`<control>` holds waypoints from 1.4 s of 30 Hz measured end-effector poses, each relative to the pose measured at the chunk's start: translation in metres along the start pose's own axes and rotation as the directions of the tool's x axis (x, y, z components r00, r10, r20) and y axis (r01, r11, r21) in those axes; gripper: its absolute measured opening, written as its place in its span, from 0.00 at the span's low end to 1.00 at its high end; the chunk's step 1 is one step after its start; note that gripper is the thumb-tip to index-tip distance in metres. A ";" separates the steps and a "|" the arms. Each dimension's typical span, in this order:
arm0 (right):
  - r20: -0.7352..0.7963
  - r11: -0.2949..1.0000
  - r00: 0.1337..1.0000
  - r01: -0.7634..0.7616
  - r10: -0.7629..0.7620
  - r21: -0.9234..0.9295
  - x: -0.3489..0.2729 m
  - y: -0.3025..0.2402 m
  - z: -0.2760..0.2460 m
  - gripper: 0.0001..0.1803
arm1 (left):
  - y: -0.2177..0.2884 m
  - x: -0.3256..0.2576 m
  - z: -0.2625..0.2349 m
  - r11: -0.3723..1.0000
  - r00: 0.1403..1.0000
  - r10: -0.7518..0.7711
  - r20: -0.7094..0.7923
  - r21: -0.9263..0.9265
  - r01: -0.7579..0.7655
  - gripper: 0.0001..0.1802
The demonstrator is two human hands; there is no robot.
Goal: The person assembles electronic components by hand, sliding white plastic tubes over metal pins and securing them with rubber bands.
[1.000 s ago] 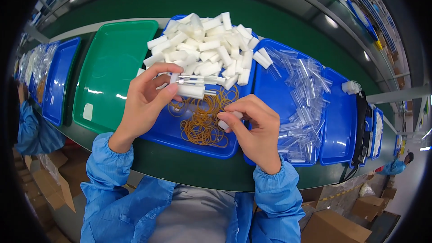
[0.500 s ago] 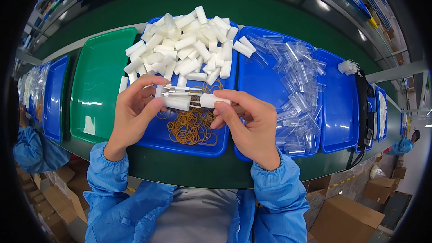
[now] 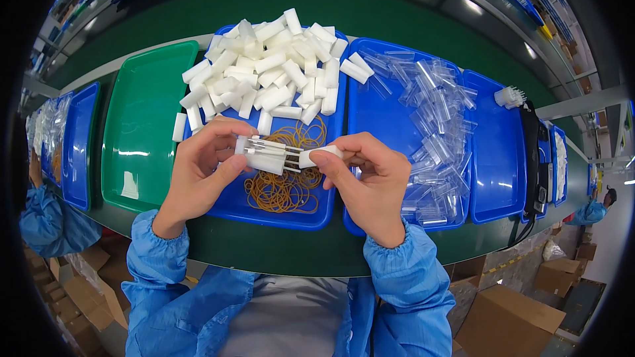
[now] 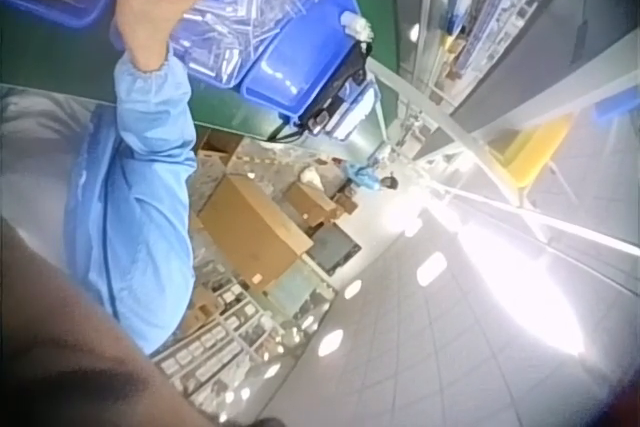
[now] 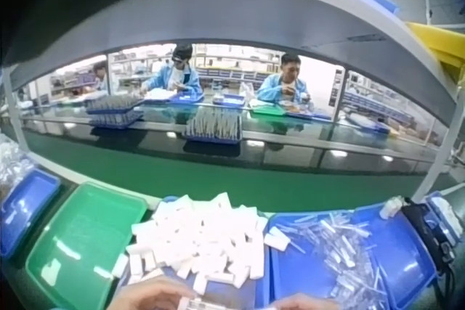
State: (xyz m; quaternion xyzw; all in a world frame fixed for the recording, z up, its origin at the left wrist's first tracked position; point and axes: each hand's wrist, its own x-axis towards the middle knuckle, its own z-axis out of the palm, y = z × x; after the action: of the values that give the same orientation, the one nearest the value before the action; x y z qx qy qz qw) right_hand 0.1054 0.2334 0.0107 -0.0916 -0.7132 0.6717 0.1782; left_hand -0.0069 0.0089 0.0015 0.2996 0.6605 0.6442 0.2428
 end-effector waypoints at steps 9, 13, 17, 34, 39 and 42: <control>0.000 1.000 1.000 -0.004 0.004 -0.002 0.002 -0.004 -0.001 0.08 | 0.000 0.000 -0.001 1.000 1.000 0.006 -0.002 -0.002 -0.006 0.18; 0.144 0.999 0.989 -0.044 0.045 -0.015 0.002 0.000 -0.001 0.11 | 0.001 0.002 0.004 0.999 0.998 0.022 -0.057 -0.037 -0.024 0.17; 0.209 1.000 0.977 0.031 -0.030 -0.004 0.002 0.002 0.000 0.12 | 0.004 0.002 0.003 0.996 0.992 -0.008 -0.126 -0.088 -0.003 0.16; -0.023 0.995 0.997 0.078 -0.079 -0.058 0.006 0.007 0.000 0.05 | 0.000 0.002 0.002 0.998 0.992 -0.007 -0.123 -0.061 0.000 0.16; -0.049 0.998 0.999 -0.007 0.004 -0.057 0.005 0.003 -0.004 0.05 | 0.001 0.000 0.003 0.998 0.993 -0.015 -0.117 -0.067 0.007 0.17; -0.055 0.992 0.991 -0.123 0.122 -0.010 0.006 -0.002 0.000 0.06 | 0.003 0.001 0.003 0.998 0.994 0.015 -0.105 -0.056 -0.021 0.17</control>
State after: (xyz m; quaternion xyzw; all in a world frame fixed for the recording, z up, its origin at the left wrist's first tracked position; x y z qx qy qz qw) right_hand 0.0999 0.2359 0.0132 -0.1545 -0.7056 0.6739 0.1550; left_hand -0.0051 0.0117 0.0039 0.2644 0.6510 0.6797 0.2104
